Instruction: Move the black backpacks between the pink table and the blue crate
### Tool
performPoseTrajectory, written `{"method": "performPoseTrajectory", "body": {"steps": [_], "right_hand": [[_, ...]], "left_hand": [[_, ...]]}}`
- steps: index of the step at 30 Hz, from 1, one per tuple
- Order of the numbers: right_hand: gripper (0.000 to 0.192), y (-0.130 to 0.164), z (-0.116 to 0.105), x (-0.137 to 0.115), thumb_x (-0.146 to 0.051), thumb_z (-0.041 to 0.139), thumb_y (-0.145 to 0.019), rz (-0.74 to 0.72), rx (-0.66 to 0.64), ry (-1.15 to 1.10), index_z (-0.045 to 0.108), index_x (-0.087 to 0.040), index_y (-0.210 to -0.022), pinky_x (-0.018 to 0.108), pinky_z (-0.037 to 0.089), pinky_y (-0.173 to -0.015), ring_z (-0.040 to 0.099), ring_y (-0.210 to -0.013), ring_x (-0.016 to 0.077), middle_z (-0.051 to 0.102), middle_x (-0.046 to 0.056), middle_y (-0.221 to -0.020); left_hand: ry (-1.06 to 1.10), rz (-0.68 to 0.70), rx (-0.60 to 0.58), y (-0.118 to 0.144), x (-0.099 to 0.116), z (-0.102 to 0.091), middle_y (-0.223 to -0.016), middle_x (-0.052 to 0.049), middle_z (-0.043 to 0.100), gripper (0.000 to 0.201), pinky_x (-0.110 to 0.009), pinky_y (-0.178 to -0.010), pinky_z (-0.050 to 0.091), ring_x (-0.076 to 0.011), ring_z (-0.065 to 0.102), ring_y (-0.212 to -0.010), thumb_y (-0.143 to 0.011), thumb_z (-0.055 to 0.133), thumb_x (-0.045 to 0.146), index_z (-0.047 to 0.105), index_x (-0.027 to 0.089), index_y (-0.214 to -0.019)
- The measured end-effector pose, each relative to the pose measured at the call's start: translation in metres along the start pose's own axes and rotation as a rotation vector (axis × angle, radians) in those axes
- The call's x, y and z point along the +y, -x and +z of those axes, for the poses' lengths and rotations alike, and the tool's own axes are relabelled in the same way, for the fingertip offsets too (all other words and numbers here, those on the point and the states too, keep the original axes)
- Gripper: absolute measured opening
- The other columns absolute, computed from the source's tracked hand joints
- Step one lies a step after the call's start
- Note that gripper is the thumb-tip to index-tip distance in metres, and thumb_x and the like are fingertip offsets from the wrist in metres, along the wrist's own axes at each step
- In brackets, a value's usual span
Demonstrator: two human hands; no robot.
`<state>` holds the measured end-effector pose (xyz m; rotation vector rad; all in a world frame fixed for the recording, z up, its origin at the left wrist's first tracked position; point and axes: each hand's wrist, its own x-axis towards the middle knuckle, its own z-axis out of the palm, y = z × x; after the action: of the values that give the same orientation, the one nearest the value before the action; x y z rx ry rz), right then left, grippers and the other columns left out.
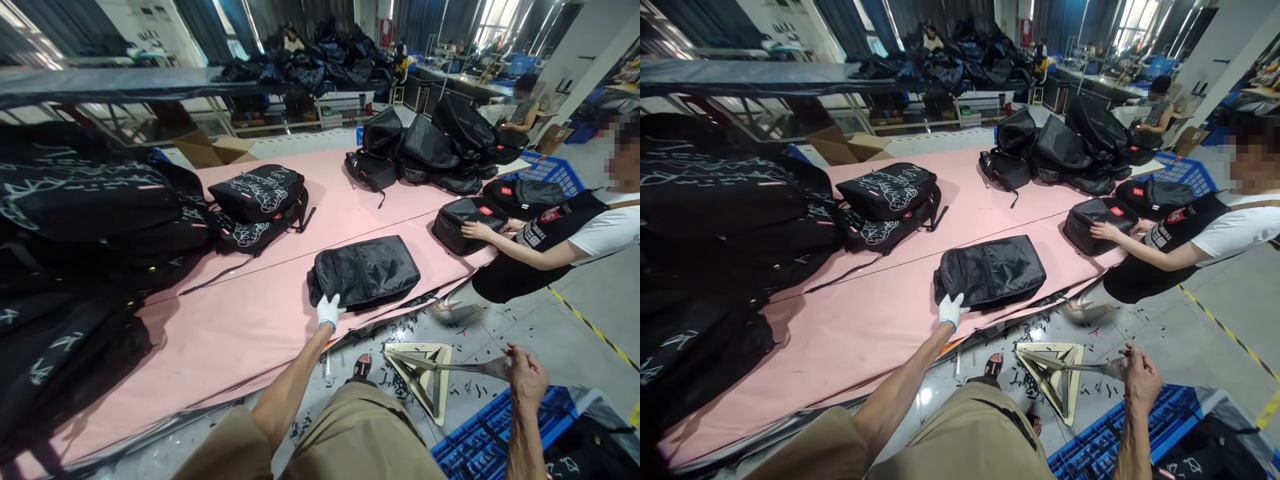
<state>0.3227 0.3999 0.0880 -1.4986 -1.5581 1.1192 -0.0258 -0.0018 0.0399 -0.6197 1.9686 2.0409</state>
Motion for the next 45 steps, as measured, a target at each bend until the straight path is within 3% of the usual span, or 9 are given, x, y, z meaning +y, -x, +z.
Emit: {"method": "performPoseTrajectory", "body": {"steps": [4, 8, 16, 21, 28, 32, 37, 41, 45], "right_hand": [[0.047, -0.004, -0.003, 0.004, -0.058, 0.073, -0.077, -0.01, -0.012, 0.031, 0.088, -0.021, -0.102, 0.03, 0.046, -0.056, 0.066, -0.074, 0.0241, 0.083, 0.007, -0.088], [0.049, -0.003, -0.005, -0.013, -0.063, 0.062, -0.078, -0.097, -0.028, 0.321, 0.087, -0.024, -0.094, 0.042, 0.052, -0.071, 0.073, -0.088, 0.0352, 0.085, 0.013, -0.095], [0.057, 0.073, 0.071, -0.149, -0.069, 0.059, -0.104, -0.664, -0.345, 0.238, 0.083, -0.022, -0.127, 0.049, 0.053, -0.112, 0.07, -0.126, 0.036, 0.081, 0.017, -0.132], [0.074, 0.118, 0.148, -0.201, -0.048, 0.074, -0.105, -1.22, -0.595, 0.44, 0.054, -0.024, -0.171, 0.059, 0.039, -0.133, 0.04, -0.163, 0.0384, 0.048, 0.019, -0.174], [0.069, 0.125, 0.214, -0.222, -0.019, 0.074, -0.101, -1.293, -0.462, 0.682, 0.057, -0.021, -0.168, 0.051, 0.043, -0.123, 0.047, -0.147, 0.0371, 0.061, 0.017, -0.156], [0.073, 0.118, 0.224, -0.239, -0.022, 0.083, -0.098, -1.354, -0.458, 0.78, 0.059, -0.026, -0.167, 0.045, 0.045, -0.105, 0.053, -0.128, 0.0341, 0.069, 0.014, -0.139], [0.047, 0.107, 0.238, -0.247, -0.024, 0.077, -0.104, -1.331, -0.46, 0.842, 0.073, -0.025, -0.151, 0.045, 0.039, -0.099, 0.053, -0.12, 0.0319, 0.073, 0.013, -0.128], [0.032, 0.102, 0.244, -0.254, -0.029, 0.069, -0.111, -1.191, -0.452, 0.88, 0.079, -0.027, -0.141, 0.045, 0.04, -0.098, 0.054, -0.121, 0.0321, 0.075, 0.012, -0.127], [0.039, 0.114, 0.233, -0.253, -0.032, 0.077, -0.108, -1.128, -0.458, 0.839, 0.076, -0.03, -0.146, 0.045, 0.043, -0.102, 0.055, -0.124, 0.031, 0.075, 0.009, -0.13]], "left_hand": [[-0.141, 0.307, -0.088, -0.01, 0.05, -0.001, -0.145, -0.013, 0.079, 0.039, -0.044, -0.126, 0.052, -0.0313, 0.068, -0.138, -0.103, 0.072, 0.026, 0.078, 0.014, -0.139], [-0.521, 0.702, -0.194, 0.001, 0.101, -0.004, -0.128, -0.009, 0.084, 0.04, -0.04, -0.119, 0.054, -0.0294, 0.076, -0.122, -0.101, 0.068, 0.028, 0.085, 0.02, -0.136], [-1.15, 0.946, -0.686, 0.029, 0.155, -0.017, -0.102, -0.004, 0.07, 0.068, -0.028, -0.086, 0.056, -0.0205, 0.07, -0.094, -0.092, 0.048, 0.008, 0.083, 0.038, -0.142], [-1.115, 1.033, -0.592, 0.029, 0.134, -0.012, -0.149, -0.009, 0.071, 0.063, -0.04, -0.115, 0.058, -0.0265, 0.07, -0.132, -0.089, 0.048, 0.002, 0.084, 0.027, -0.135], [-1.097, 1.316, -0.234, 0.066, 0.111, 0.007, -0.153, -0.019, 0.069, 0.046, -0.059, -0.127, 0.046, -0.0386, 0.06, -0.144, -0.092, 0.063, 0.004, 0.086, 0.021, -0.129], [-1.328, 1.351, -0.471, 0.08, 0.08, 0.021, -0.103, -0.015, 0.078, 0.038, -0.056, -0.099, 0.055, -0.0348, 0.072, -0.101, -0.103, 0.061, 0.015, 0.079, 0.017, -0.136], [-1.718, 0.947, -1.079, 0.065, -0.02, 0.012, -0.115, -0.022, 0.08, 0.045, -0.051, -0.099, 0.056, -0.0354, 0.078, -0.106, -0.099, 0.057, 0.004, 0.065, 0.008, -0.143], [-1.826, 0.816, -1.075, 0.049, -0.062, 0.004, -0.115, -0.022, 0.082, 0.042, -0.047, -0.095, 0.06, -0.0338, 0.082, -0.102, -0.093, 0.051, -0.008, 0.067, 0.011, -0.127], [-1.844, 0.829, -1.129, 0.039, -0.048, 0.014, -0.113, -0.023, 0.084, 0.04, -0.05, -0.101, 0.061, -0.0368, 0.083, -0.109, -0.096, 0.057, 0.003, 0.068, 0.009, -0.134]]}}
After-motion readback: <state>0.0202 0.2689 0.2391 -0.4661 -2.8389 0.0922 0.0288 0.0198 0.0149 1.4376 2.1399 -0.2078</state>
